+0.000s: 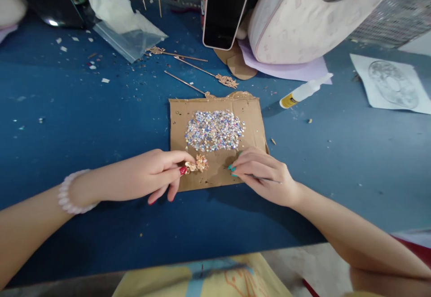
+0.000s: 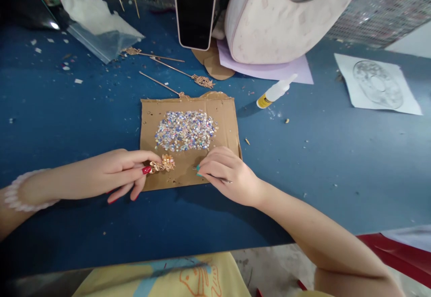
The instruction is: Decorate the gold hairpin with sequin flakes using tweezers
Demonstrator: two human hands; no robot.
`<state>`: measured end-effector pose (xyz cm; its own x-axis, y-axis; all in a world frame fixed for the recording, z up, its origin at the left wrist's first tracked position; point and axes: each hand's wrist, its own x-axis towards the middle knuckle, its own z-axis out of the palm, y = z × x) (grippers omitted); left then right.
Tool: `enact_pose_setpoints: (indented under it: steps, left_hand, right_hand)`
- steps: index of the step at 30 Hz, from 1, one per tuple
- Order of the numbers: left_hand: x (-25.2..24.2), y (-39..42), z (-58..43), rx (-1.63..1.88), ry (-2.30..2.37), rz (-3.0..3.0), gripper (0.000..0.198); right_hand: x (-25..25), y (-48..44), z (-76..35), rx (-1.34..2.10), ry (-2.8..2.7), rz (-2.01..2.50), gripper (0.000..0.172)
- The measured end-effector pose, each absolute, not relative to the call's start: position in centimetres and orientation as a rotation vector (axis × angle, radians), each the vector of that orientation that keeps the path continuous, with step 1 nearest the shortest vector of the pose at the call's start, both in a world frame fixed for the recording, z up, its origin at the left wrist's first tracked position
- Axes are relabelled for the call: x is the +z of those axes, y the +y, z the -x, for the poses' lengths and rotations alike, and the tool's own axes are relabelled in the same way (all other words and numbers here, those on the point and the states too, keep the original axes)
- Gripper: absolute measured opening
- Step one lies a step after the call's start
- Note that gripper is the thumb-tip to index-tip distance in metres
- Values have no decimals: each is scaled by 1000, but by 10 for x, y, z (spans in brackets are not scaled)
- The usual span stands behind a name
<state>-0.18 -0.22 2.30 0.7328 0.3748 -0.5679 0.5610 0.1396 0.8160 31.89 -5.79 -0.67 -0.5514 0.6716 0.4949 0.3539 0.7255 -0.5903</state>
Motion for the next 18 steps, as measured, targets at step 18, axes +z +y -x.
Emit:
enact_pose_setpoints:
  steps: [18]
  left_hand:
    - [22, -3, 2, -123, 764, -1452, 45]
  right_hand:
    - [-7, -60, -319, 442, -2228, 735, 14]
